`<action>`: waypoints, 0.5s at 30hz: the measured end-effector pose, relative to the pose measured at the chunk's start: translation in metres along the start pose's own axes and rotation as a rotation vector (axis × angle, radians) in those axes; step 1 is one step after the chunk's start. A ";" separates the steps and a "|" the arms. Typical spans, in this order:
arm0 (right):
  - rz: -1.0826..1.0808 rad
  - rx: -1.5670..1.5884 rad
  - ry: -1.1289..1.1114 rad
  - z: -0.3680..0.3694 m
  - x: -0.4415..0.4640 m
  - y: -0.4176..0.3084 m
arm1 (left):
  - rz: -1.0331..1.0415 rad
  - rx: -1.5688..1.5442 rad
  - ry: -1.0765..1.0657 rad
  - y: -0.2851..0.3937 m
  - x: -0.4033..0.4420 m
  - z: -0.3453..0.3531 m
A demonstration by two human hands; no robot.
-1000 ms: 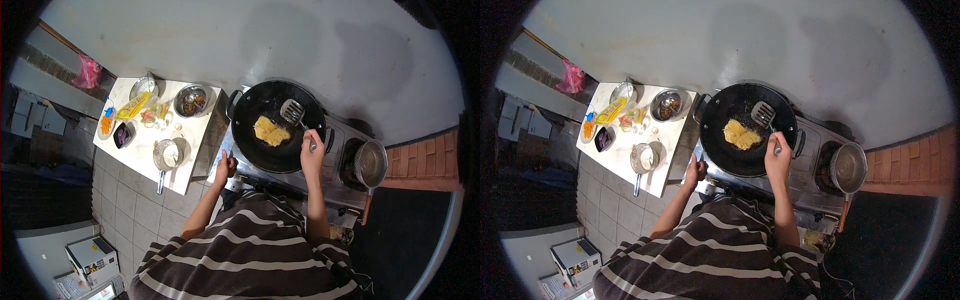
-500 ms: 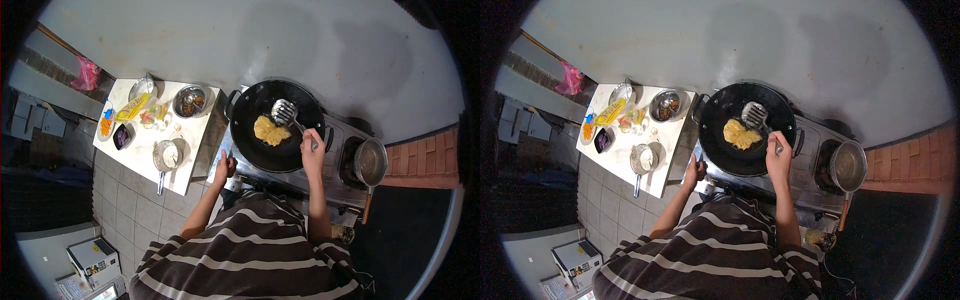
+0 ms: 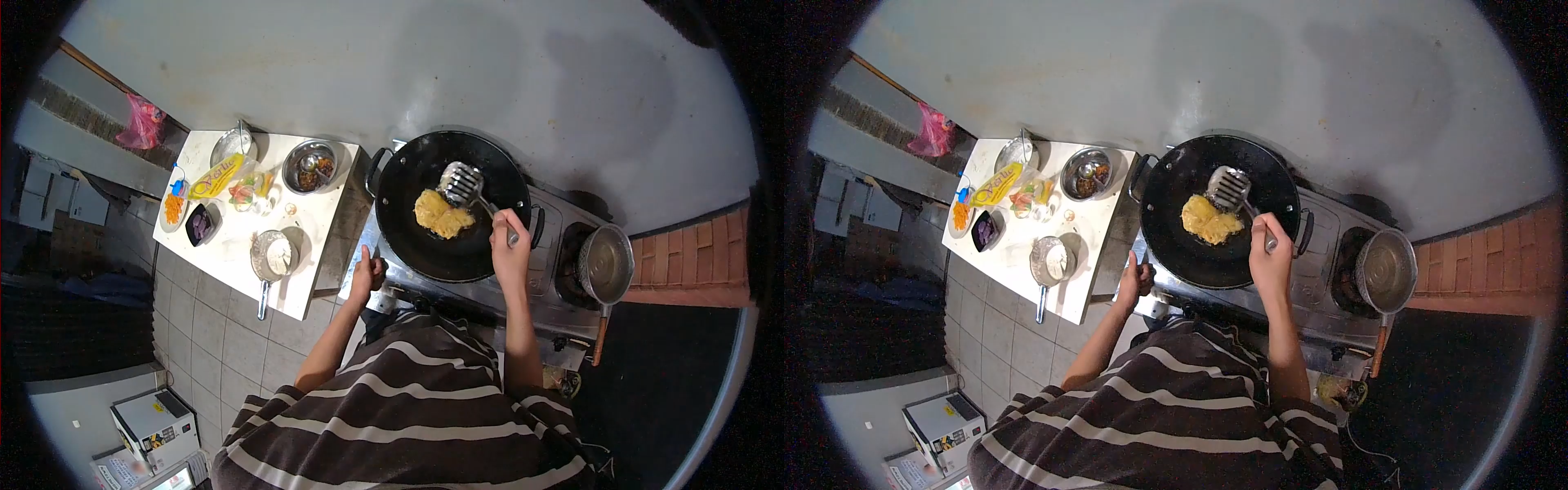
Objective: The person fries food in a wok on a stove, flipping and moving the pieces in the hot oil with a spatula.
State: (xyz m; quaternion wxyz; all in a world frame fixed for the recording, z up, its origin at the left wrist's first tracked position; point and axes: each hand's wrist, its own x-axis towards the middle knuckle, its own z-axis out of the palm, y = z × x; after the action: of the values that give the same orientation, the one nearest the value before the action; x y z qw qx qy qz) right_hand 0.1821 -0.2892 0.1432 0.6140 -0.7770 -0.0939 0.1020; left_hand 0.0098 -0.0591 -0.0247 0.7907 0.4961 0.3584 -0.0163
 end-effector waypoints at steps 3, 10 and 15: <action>-0.095 -0.136 0.096 0.002 0.000 -0.002 | 0.013 0.008 0.002 -0.002 0.000 -0.001; -0.027 0.005 0.065 0.002 0.002 0.006 | 0.011 -0.015 -0.020 0.000 -0.003 0.000; 0.039 -0.012 0.012 0.000 0.000 0.003 | 0.025 0.005 -0.006 -0.001 0.000 -0.001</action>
State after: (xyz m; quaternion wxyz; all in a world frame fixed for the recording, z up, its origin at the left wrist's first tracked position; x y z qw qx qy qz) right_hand 0.1822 -0.2901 0.1408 0.6079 -0.7829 -0.0756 0.1085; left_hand 0.0085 -0.0590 -0.0260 0.7906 0.5024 0.3499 -0.0086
